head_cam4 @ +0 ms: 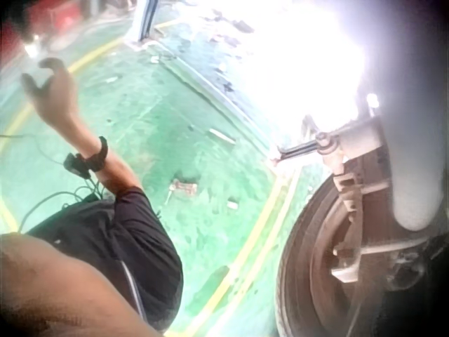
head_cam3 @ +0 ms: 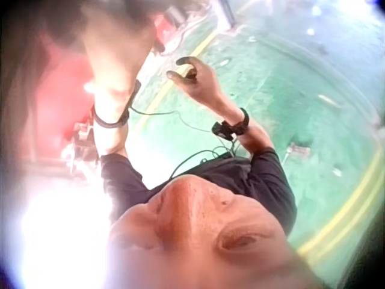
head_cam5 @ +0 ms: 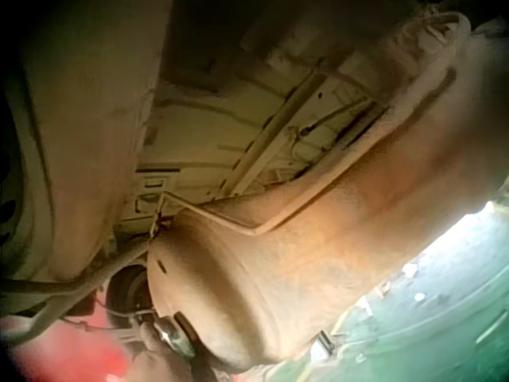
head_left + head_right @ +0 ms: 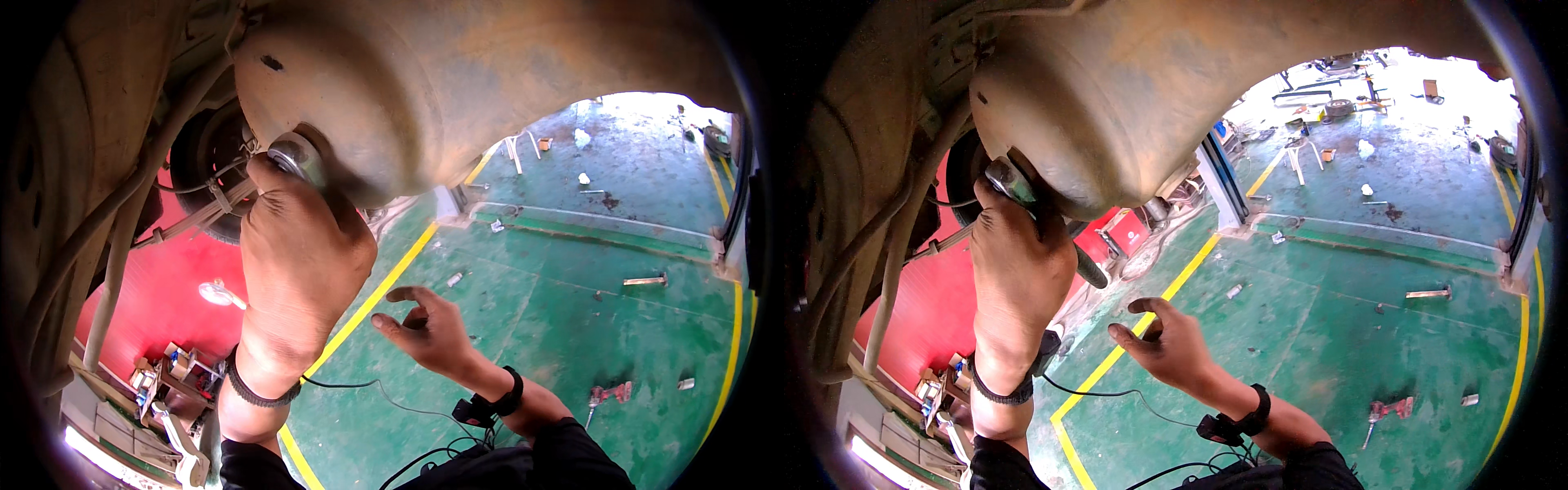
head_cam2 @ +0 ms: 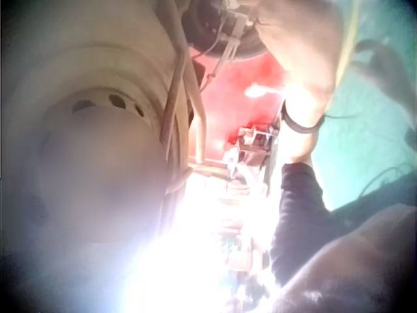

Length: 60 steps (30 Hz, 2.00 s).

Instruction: The person uses a ratchet with a socket and a metal pipe for leverage to loosen a bolt on the rear differential of a vehicle.

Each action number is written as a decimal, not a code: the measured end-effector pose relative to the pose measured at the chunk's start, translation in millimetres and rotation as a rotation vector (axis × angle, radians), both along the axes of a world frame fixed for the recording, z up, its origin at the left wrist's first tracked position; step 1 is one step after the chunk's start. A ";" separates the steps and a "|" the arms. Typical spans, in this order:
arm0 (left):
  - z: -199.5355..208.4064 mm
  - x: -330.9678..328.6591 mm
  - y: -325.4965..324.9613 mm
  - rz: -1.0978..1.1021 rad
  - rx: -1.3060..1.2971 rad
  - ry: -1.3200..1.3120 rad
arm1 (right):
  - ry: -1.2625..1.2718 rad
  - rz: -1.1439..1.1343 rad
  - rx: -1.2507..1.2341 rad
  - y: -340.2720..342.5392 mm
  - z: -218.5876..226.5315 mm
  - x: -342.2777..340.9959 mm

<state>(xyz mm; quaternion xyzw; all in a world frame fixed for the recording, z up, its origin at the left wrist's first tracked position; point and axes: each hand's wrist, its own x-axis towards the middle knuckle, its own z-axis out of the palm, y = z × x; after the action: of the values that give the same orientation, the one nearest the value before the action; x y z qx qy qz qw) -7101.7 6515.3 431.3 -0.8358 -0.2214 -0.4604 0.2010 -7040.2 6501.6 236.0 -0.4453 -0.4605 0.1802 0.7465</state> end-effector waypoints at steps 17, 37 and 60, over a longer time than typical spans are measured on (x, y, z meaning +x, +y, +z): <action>-0.7 -3.1 1.9 -0.126 -0.157 0.040 | -0.110 -0.065 0.094 20.4 51.0 12.3; 9.9 -16.1 15.4 -0.070 0.191 0.399 | -0.209 0.012 -0.012 3.3 98.1 26.0; 8.7 -19.0 21.8 -0.305 -0.458 0.048 | -0.008 0.198 -0.123 -50.6 62.1 21.0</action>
<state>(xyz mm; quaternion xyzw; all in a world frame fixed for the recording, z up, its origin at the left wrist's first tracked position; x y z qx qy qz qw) -7120.7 6537.1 440.0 -0.8938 -0.1864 -0.4035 -0.0598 -7019.2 6451.1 298.1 -0.4434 -0.4933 0.2791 0.6943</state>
